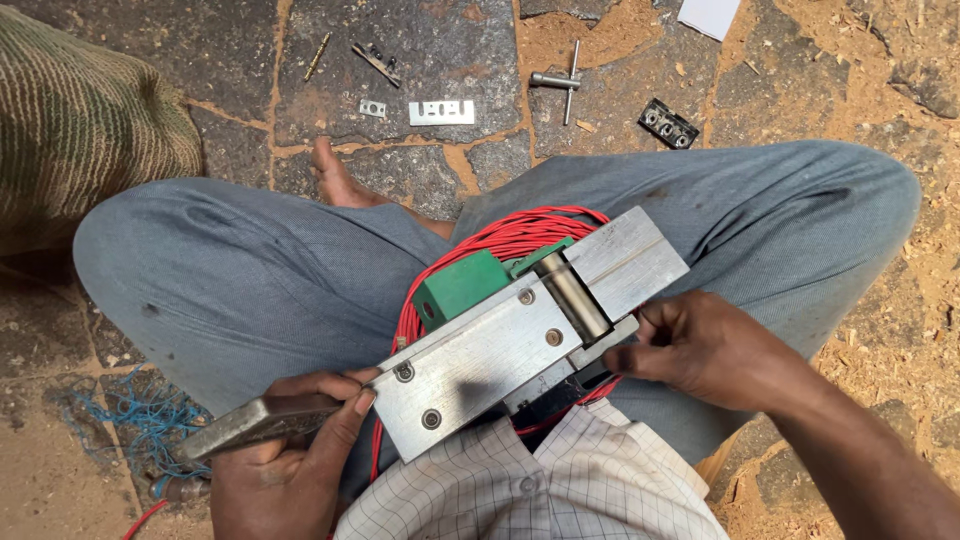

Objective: The person sits cross-legged on a stone floor and assembles a metal electrical device with red wires. They use a wooden block to tap a metal plate into place, then use a screwdriver to tighten screws. Finally, they attach a small metal bracket to the device.

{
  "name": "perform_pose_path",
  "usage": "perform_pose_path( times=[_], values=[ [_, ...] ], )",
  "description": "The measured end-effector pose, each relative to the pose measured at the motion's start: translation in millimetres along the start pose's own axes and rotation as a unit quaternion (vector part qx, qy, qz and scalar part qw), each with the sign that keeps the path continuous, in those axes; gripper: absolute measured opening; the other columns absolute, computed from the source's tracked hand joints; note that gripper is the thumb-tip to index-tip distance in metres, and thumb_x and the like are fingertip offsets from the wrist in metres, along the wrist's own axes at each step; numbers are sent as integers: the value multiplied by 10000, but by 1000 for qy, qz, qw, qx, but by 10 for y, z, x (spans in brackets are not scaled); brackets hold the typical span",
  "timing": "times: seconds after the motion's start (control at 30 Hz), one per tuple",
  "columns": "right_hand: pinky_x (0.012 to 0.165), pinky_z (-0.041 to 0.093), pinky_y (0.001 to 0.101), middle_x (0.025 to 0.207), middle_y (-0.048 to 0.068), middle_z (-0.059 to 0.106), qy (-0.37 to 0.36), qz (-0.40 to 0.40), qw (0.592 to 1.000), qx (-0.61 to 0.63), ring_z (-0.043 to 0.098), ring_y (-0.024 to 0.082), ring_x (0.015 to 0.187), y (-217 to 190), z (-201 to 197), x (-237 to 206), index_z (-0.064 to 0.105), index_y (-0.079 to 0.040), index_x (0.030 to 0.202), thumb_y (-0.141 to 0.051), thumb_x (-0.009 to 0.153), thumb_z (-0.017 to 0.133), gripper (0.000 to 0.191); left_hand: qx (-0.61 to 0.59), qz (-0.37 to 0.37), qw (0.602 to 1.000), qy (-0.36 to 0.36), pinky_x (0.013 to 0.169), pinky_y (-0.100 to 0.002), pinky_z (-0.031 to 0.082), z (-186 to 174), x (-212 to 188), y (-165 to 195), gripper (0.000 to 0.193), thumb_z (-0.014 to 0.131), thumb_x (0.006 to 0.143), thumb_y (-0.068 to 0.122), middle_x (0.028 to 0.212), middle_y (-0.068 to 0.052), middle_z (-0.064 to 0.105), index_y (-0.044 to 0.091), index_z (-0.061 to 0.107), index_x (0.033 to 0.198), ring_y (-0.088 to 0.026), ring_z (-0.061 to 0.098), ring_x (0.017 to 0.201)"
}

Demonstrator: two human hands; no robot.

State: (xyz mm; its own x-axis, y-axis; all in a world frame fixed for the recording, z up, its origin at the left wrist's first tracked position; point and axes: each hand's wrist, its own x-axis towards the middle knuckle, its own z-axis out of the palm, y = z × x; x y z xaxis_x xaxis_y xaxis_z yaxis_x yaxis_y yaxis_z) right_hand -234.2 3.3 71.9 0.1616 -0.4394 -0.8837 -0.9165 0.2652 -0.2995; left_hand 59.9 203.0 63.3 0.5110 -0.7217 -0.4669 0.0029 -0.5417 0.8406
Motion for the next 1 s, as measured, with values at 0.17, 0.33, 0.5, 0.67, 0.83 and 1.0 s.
perform_pose_path(
  times=[0.17,0.33,0.5,0.67,0.83,1.0],
  values=[
    [455,353,347,463,33,514,-13,-16,999,49,451,150,446,7,1,-2,603,-36,573,-376,807,846,479,21,-2,1000,-8,776,-328,660,-41,15,4,65,733,843,-13,929,-184,836,-40,718,900,-201,813,866],
    [464,370,325,473,13,517,17,26,998,-60,471,125,455,-32,46,-18,626,-94,625,-401,762,920,447,19,7,1000,-13,786,-314,646,-21,61,13,70,736,846,-9,941,-179,828,-39,717,906,-188,800,877],
    [444,316,338,453,5,476,-4,-19,999,28,394,128,436,66,5,14,590,-54,552,-362,788,864,475,45,-2,999,-9,747,-322,643,-52,69,3,77,754,827,-3,929,-169,834,-36,720,888,-184,798,853],
    [430,312,337,459,-5,477,-6,-56,994,94,385,107,433,144,22,43,569,-61,548,-312,799,823,437,15,27,999,-27,803,-343,649,-71,-63,-131,74,758,816,-22,904,-193,831,-40,726,879,-208,809,858],
    [462,378,344,467,16,517,28,11,998,-50,456,130,444,29,73,-8,618,-74,583,-404,783,892,474,-58,12,997,-49,872,-337,623,-51,-185,-312,81,727,818,-68,941,-210,825,-38,726,893,-211,794,943],
    [456,382,336,466,9,530,36,-30,997,-56,482,126,449,-21,62,-45,635,-110,656,-425,747,895,418,-55,-42,997,-20,772,-338,604,-37,-229,-371,99,747,802,-89,926,-217,837,-42,741,889,-216,766,822]
  ],
)
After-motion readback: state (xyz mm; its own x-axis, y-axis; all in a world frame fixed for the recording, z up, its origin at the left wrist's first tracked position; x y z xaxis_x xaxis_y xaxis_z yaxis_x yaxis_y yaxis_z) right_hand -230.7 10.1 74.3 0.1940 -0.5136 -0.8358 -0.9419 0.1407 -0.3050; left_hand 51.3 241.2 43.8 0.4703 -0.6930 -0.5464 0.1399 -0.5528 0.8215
